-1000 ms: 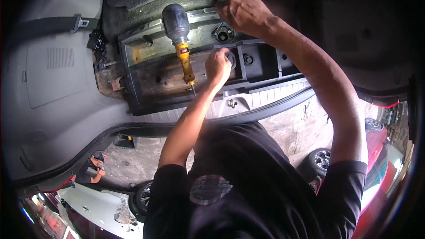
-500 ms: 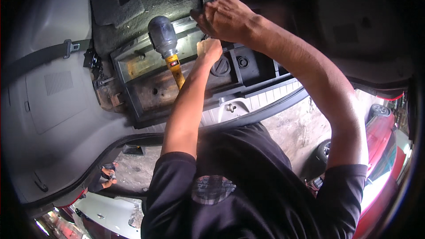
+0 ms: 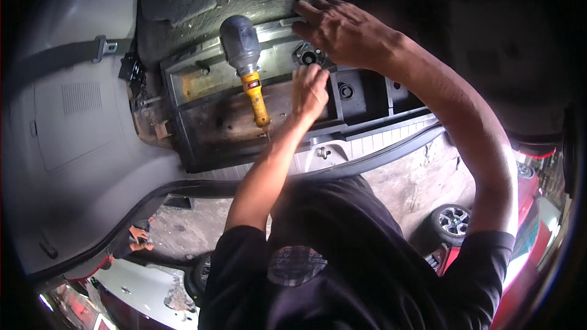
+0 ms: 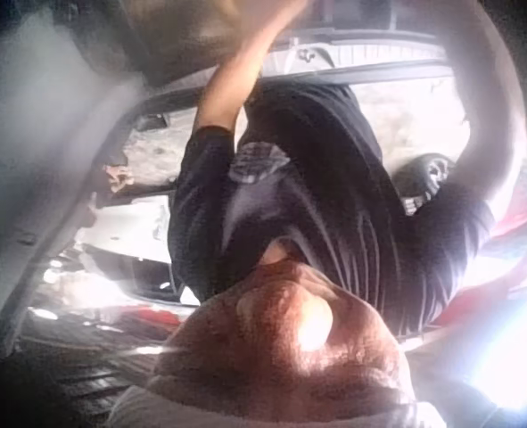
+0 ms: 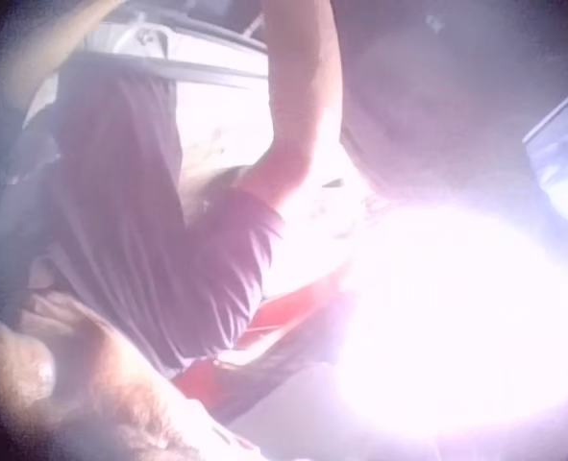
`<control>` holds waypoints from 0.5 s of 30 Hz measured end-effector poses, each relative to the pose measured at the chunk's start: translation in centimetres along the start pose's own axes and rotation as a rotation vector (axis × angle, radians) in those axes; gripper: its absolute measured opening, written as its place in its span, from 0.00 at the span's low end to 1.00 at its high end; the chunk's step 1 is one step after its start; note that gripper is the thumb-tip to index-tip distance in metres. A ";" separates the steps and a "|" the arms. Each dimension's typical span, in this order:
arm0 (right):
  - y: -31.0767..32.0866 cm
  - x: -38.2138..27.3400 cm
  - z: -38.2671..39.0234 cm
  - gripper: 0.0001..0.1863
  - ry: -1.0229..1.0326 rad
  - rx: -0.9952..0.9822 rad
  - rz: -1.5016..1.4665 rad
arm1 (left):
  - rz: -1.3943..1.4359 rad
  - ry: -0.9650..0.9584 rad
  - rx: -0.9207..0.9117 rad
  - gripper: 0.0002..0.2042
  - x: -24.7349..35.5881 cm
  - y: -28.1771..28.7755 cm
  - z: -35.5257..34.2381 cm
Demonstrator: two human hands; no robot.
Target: The person removes the fuel pump assembly from the rear trunk area of a vehicle. The person uses a screwdriver to pry and loosen components, handles electrical connectors, and lifts the pump unit out of the fuel tank opening.
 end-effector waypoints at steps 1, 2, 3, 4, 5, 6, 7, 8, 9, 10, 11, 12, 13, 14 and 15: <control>-0.2 -0.2 0.2 0.12 0.027 -0.024 -0.010 | 0.042 0.079 0.023 0.12 1.0 0.6 1.4; -1.2 -0.2 0.3 0.12 -0.051 -0.183 -0.041 | 0.110 0.165 0.031 0.12 1.3 0.4 3.0; -1.8 -0.1 0.3 0.12 -0.134 -0.350 -0.058 | 0.189 0.240 0.041 0.12 1.6 0.1 4.2; -1.3 0.6 -0.4 0.14 -0.389 -0.499 -0.149 | 0.292 0.389 -0.005 0.11 1.9 0.4 5.1; -1.2 0.4 -0.8 0.15 -0.333 -0.368 -0.126 | 0.398 0.536 -0.052 0.10 2.2 0.7 5.8; -1.0 0.4 -0.4 0.16 -0.279 -0.237 -0.100 | 0.533 0.622 -0.020 0.10 2.3 0.5 6.2; -0.7 0.4 -0.1 0.17 -0.221 -0.106 -0.080 | 0.600 0.649 -0.025 0.10 2.2 0.5 6.5; -0.5 0.3 -0.1 0.18 -0.110 -0.049 -0.095 | 0.668 0.676 -0.030 0.11 2.1 0.5 6.8; -0.3 0.2 -0.3 0.19 -0.039 -0.041 -0.079 | 0.738 0.703 -0.035 0.11 2.0 0.4 7.2; 0.1 0.0 -0.6 0.19 0.032 -0.033 -0.063 | 0.831 0.708 -0.013 0.13 1.7 0.2 7.3; 0.4 -0.3 -1.0 0.19 0.103 -0.024 -0.049 | 0.824 0.761 -0.022 0.12 1.4 -0.1 7.5; 0.2 -0.6 -1.1 0.19 0.072 -0.190 0.014 | 0.817 0.812 -0.038 0.12 1.5 0.4 7.1; 0.2 -1.1 -1.0 0.19 0.040 -0.355 0.079 | 0.811 0.864 -0.055 0.12 1.5 0.5 6.8; 0.0 -1.3 -0.9 0.19 0.008 -0.519 0.146 | 0.750 0.801 -0.010 0.12 1.3 0.5 6.7; 0.1 -1.2 -1.3 0.20 -0.102 -0.562 0.075 | 0.741 0.780 0.005 0.12 1.2 0.5 6.4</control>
Point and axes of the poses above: each hand's wrist, its own z-axis away from the middle knuckle, its own y-axis out of the back of the hand, x = y × z, the point moved 4 cm from there along -z, towards the middle knuckle, and after that the axes turned 5 degrees about x, right-handed, at the moved point
